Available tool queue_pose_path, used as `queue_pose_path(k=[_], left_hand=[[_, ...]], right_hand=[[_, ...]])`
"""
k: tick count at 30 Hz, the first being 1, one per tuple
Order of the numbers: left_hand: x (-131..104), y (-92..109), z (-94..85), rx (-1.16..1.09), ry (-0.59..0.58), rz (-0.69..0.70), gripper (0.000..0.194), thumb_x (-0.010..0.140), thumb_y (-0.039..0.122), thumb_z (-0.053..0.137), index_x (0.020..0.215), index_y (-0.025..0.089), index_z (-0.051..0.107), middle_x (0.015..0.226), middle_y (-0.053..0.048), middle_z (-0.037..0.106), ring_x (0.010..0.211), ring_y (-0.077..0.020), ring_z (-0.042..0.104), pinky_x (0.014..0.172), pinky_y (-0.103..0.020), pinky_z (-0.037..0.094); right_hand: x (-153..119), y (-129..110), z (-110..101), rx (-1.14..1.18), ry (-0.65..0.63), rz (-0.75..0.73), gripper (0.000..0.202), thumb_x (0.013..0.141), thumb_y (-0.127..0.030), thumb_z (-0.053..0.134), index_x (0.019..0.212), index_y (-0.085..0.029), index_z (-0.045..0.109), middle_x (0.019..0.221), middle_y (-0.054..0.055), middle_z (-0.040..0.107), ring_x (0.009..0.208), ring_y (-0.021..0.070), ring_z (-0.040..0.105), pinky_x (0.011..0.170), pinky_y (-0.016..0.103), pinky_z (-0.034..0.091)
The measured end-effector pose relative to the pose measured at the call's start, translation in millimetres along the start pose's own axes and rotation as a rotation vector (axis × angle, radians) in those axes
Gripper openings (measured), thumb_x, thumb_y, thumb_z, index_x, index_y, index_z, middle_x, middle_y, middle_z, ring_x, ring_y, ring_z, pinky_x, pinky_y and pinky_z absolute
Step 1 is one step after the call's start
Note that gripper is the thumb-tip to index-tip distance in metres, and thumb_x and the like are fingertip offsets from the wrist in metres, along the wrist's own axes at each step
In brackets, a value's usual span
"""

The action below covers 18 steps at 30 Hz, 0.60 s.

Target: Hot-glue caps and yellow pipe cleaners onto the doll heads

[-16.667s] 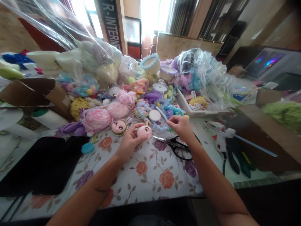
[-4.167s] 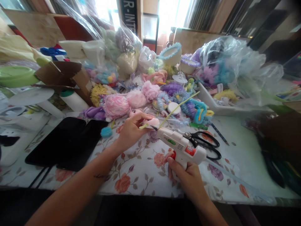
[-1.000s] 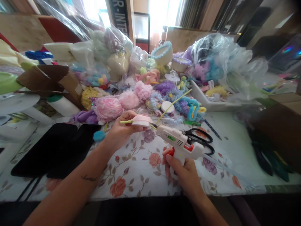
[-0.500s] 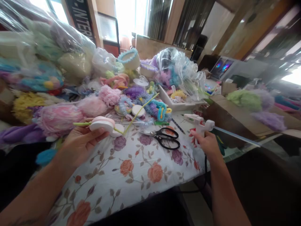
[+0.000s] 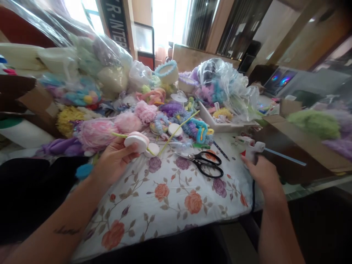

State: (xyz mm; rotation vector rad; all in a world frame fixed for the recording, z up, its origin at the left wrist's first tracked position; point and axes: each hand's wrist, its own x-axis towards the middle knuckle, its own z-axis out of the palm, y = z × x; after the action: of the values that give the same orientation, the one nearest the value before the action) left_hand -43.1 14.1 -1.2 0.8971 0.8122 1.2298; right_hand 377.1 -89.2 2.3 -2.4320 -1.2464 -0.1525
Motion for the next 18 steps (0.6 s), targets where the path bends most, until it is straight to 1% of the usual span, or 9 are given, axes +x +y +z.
queue_pose_path(k=[1, 3, 4, 6, 7, 9, 12, 15, 18], left_hand=[[-0.3, -1.0, -0.1, 0.005, -0.009, 0.005, 0.022, 0.070, 0.023, 0.081, 0.090, 0.022, 0.072, 0.089, 0.003, 0.074, 0.078, -0.0107, 0.064, 0.058, -0.014, 0.053], [-1.0, -2.5, 0.5, 0.022, -0.024, 0.014, 0.025, 0.069, 0.022, 0.082, 0.092, 0.021, 0.071, 0.091, 0.003, 0.073, 0.080, -0.0110, 0.064, 0.060, -0.015, 0.053], [-1.5, -3.0, 1.2, 0.038, -0.032, 0.016, 0.025, 0.069, 0.021, 0.082, 0.091, 0.021, 0.071, 0.091, 0.003, 0.073, 0.080, -0.0111, 0.064, 0.061, -0.016, 0.053], [-2.5, -3.5, 3.2, 0.075, -0.053, 0.019, 0.025, 0.067, 0.021, 0.083, 0.089, 0.019, 0.071, 0.091, 0.002, 0.073, 0.080, -0.0112, 0.063, 0.062, -0.017, 0.052], [-3.0, -3.4, 4.3, 0.090, -0.065, 0.025, 0.025, 0.067, 0.021, 0.083, 0.089, 0.019, 0.071, 0.091, 0.001, 0.073, 0.079, -0.0113, 0.063, 0.062, -0.017, 0.052], [-3.8, -2.9, 6.4, 0.103, -0.078, 0.050, 0.026, 0.064, 0.021, 0.084, 0.087, 0.018, 0.072, 0.089, 0.001, 0.072, 0.079, -0.0122, 0.063, 0.063, -0.019, 0.051], [-4.5, -1.5, 7.8, 0.114, -0.092, 0.096, 0.029, 0.062, 0.020, 0.085, 0.087, 0.019, 0.072, 0.088, 0.000, 0.073, 0.077, -0.0142, 0.064, 0.065, -0.023, 0.052], [-4.8, 0.2, 7.4, 0.151, -0.104, 0.140, 0.027, 0.064, 0.020, 0.083, 0.088, 0.018, 0.071, 0.088, -0.003, 0.072, 0.075, -0.0147, 0.064, 0.068, -0.025, 0.051], [-5.0, 1.3, 6.5, 0.173, -0.104, 0.176, 0.025, 0.066, 0.020, 0.082, 0.087, 0.017, 0.069, 0.092, -0.003, 0.072, 0.076, -0.0142, 0.065, 0.070, -0.026, 0.051]], right_hand=[[-10.0, -4.6, -3.4, -0.045, 0.022, 0.020, 0.040, 0.080, -0.043, 0.060, 0.091, -0.006, 0.071, 0.076, 0.023, 0.069, 0.074, 0.0371, 0.065, 0.063, 0.043, 0.043], [-29.6, -20.6, -7.0, -0.096, 0.164, -0.023, 0.032, 0.086, -0.039, 0.054, 0.089, -0.012, 0.071, 0.079, 0.018, 0.070, 0.076, 0.0332, 0.065, 0.065, 0.039, 0.043], [-37.9, -32.0, -6.9, -0.051, 0.247, -0.098, 0.029, 0.088, -0.035, 0.051, 0.086, -0.013, 0.070, 0.079, 0.016, 0.070, 0.075, 0.0301, 0.065, 0.066, 0.037, 0.044], [-49.1, -60.6, -2.7, 0.112, 0.295, -0.328, 0.027, 0.090, -0.033, 0.051, 0.081, -0.015, 0.069, 0.076, 0.012, 0.070, 0.070, 0.0245, 0.065, 0.067, 0.034, 0.044], [-51.7, -76.8, 0.9, 0.197, 0.262, -0.449, 0.025, 0.090, -0.032, 0.051, 0.081, -0.015, 0.068, 0.076, 0.010, 0.070, 0.069, 0.0227, 0.064, 0.067, 0.033, 0.045], [-51.6, -110.7, 9.8, 0.316, 0.085, -0.703, 0.018, 0.091, -0.026, 0.052, 0.088, -0.016, 0.067, 0.085, 0.009, 0.072, 0.074, 0.0214, 0.064, 0.070, 0.031, 0.046], [-44.6, -158.2, 25.2, 0.292, -0.119, -1.027, 0.021, 0.090, -0.011, 0.048, 0.099, -0.016, 0.066, 0.100, 0.011, 0.069, 0.094, 0.0237, 0.061, 0.080, 0.033, 0.045], [-39.3, -194.0, 41.9, 0.137, -0.174, -1.233, 0.031, 0.083, 0.001, 0.046, 0.102, -0.014, 0.066, 0.107, 0.014, 0.066, 0.098, 0.0255, 0.056, 0.082, 0.036, 0.042], [-38.7, -212.8, 57.9, 0.004, -0.148, -1.299, 0.026, 0.084, -0.003, 0.048, 0.097, -0.015, 0.067, 0.114, 0.016, 0.063, 0.101, 0.0291, 0.053, 0.084, 0.042, 0.038]])
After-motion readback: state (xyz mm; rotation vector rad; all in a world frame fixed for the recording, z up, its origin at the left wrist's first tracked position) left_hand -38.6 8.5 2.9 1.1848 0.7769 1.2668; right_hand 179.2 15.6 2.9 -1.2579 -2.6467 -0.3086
